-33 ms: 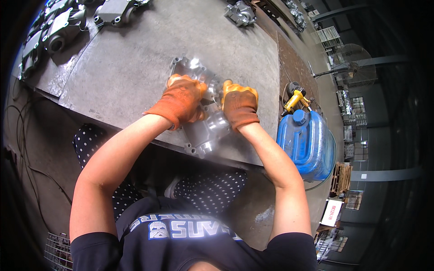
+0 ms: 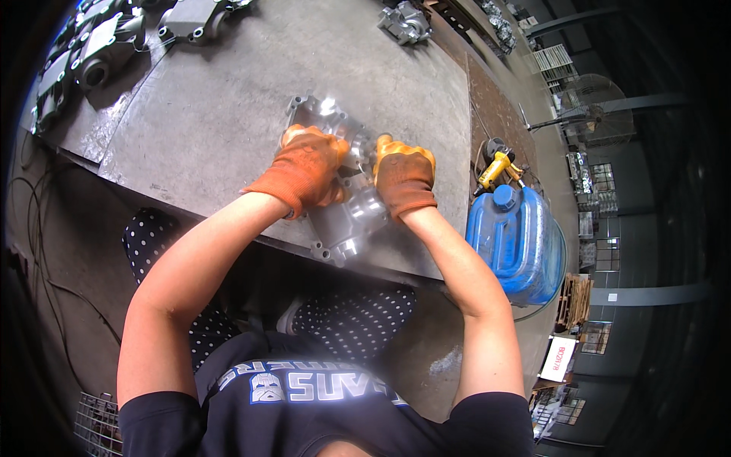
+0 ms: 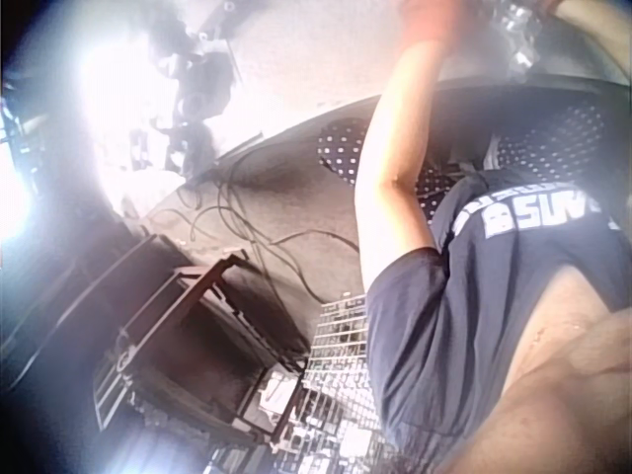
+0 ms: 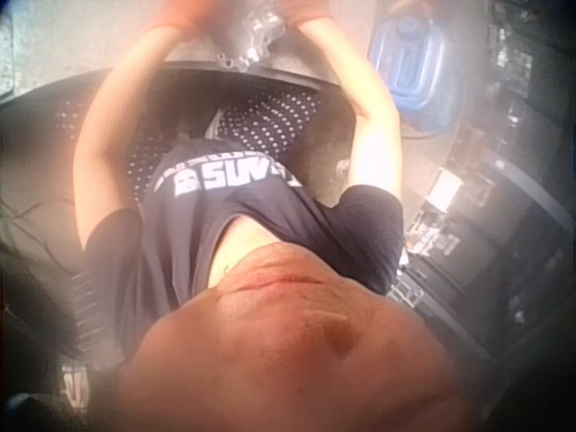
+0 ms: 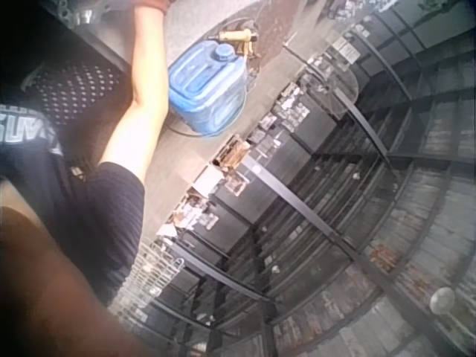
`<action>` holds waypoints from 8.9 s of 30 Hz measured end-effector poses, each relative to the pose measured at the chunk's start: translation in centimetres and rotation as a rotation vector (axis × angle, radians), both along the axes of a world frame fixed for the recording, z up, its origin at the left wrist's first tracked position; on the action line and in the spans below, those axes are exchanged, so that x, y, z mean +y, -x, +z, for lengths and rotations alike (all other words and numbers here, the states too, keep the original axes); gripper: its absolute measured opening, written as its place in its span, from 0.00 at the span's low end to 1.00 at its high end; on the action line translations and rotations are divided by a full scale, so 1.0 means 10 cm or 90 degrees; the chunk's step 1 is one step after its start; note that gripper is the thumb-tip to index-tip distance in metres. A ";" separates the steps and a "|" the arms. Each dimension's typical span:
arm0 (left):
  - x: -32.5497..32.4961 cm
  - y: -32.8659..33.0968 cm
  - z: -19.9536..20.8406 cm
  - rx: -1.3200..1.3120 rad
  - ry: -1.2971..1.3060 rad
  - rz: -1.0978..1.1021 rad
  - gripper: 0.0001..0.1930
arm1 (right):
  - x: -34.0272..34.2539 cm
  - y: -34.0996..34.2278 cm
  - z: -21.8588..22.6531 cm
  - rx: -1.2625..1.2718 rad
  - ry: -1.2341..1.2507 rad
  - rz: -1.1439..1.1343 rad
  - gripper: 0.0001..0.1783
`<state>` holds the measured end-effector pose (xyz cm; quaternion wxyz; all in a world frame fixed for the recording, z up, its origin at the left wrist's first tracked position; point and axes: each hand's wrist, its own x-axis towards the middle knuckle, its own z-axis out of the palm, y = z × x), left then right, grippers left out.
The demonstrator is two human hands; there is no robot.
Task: The person picks up and turns over metal components on a metal table, using their hands to check the surfaces.
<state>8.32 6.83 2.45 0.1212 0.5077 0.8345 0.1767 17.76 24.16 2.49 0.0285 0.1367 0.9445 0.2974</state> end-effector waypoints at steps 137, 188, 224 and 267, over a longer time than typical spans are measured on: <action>-0.96 -0.02 -0.37 0.201 -0.060 -0.113 0.27 | -0.84 -0.08 0.44 -0.442 0.224 0.041 0.09; 0.01 -0.04 0.04 0.207 -0.011 0.174 0.16 | 0.62 -0.98 -0.10 0.174 0.612 -0.112 0.21; 0.03 -0.78 -0.65 0.152 -0.301 0.020 0.15 | -0.49 -0.66 0.11 -0.064 0.191 -0.323 0.15; -0.71 -0.11 -0.44 0.164 -0.255 -0.324 0.13 | -0.24 -0.74 0.22 -0.397 0.769 0.113 0.24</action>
